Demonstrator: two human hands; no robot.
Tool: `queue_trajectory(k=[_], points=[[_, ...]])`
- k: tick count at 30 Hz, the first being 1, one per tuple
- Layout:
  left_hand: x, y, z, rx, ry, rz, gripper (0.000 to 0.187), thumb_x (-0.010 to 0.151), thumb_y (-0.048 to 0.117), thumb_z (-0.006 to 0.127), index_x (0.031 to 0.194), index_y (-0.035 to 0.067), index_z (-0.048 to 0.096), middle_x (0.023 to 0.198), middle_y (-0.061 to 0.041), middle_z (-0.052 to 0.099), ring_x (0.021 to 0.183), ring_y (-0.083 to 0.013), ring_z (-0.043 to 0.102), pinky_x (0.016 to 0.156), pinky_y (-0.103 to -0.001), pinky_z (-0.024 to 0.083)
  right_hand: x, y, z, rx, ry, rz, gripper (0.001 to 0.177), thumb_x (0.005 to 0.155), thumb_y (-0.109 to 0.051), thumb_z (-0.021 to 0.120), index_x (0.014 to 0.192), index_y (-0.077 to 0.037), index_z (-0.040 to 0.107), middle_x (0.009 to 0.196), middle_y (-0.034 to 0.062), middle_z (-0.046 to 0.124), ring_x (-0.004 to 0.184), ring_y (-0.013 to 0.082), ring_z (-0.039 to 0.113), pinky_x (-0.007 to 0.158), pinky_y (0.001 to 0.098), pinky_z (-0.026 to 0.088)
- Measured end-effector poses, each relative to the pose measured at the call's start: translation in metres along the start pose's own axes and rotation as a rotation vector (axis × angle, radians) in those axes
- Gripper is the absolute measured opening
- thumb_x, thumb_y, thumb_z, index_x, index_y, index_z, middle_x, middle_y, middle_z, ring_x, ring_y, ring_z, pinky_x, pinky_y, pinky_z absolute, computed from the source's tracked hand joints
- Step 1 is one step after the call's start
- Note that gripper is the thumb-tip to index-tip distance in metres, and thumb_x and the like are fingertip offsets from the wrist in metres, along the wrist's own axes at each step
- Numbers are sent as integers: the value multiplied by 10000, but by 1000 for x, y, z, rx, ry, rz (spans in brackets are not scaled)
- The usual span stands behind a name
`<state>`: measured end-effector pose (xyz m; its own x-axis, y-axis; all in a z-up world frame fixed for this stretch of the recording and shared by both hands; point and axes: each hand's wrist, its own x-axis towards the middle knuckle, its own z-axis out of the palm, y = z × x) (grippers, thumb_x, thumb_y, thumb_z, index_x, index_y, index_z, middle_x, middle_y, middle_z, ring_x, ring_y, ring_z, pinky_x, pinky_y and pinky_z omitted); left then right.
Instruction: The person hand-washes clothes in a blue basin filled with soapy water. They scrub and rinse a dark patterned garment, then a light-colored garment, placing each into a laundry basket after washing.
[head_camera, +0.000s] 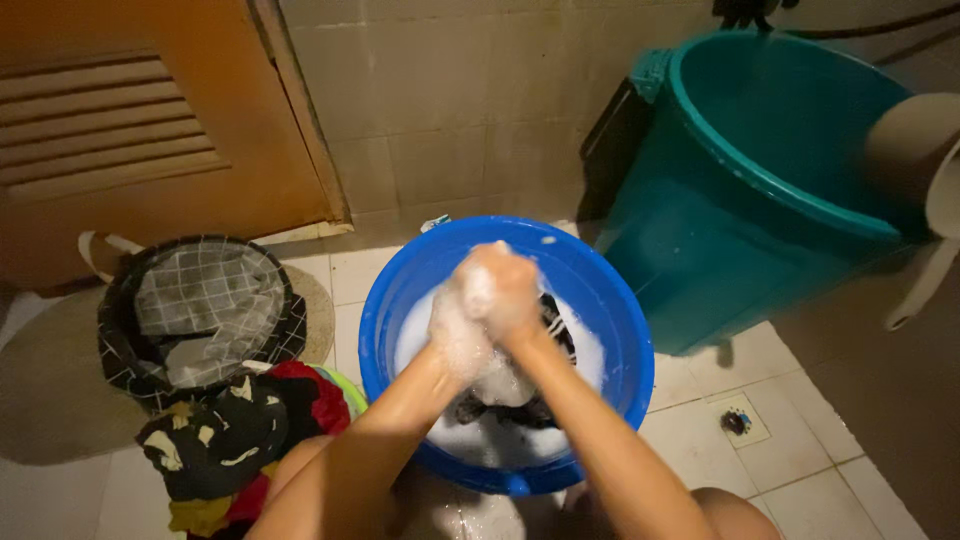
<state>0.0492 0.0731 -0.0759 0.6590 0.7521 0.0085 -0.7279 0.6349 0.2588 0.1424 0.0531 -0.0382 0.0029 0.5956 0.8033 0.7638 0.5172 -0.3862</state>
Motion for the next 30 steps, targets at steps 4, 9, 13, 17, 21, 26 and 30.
queue_trajectory(k=[4,9,13,17,21,26,30], points=[[-22,2,33,223,-5,-11,206,968,313,557,996,131,650,935,-46,656,856,-203,621,796,-372,529,-14,64,-26,-69,60,281,137,836,-201,702,798,-73,667,795,135,678,709,309,665,670,408,536],[-38,24,32,951,30,135,197,988,293,575,1028,118,654,955,-54,648,862,-203,605,790,-376,511,-57,130,-82,-45,36,620,302,1005,-288,546,1042,-52,731,1060,185,732,969,307,692,865,397,522],[-52,58,18,1689,86,228,190,1004,277,590,1054,107,658,970,-60,642,866,-204,591,785,-379,498,-65,166,-122,-12,-197,669,398,1118,-350,453,1166,-48,707,1153,175,717,1070,303,650,940,408,496],[-51,81,21,1276,186,-107,184,1019,262,604,1079,96,661,985,-66,635,871,-205,578,780,-383,484,-53,166,-142,568,-62,1126,370,1066,-378,508,1205,-93,699,1116,76,738,1006,229,655,910,390,536],[-55,92,52,884,230,-60,256,943,314,537,1112,189,682,1033,-4,736,930,-145,692,800,-338,590,-34,157,-151,942,85,1204,277,999,-283,647,1189,-90,706,1130,54,734,980,191,688,874,367,567],[-31,96,96,460,400,-10,375,957,486,475,1010,174,675,933,-54,739,814,-239,716,721,-503,597,-95,143,-107,1230,396,1194,470,847,-463,697,1190,-147,644,991,22,805,850,184,745,691,354,585],[-16,82,82,473,348,-2,370,991,485,496,1035,164,676,987,-71,731,888,-252,721,837,-502,605,-160,134,-16,1043,-168,1532,577,889,-648,692,1144,-131,668,745,107,641,627,239,648,541,376,582]])
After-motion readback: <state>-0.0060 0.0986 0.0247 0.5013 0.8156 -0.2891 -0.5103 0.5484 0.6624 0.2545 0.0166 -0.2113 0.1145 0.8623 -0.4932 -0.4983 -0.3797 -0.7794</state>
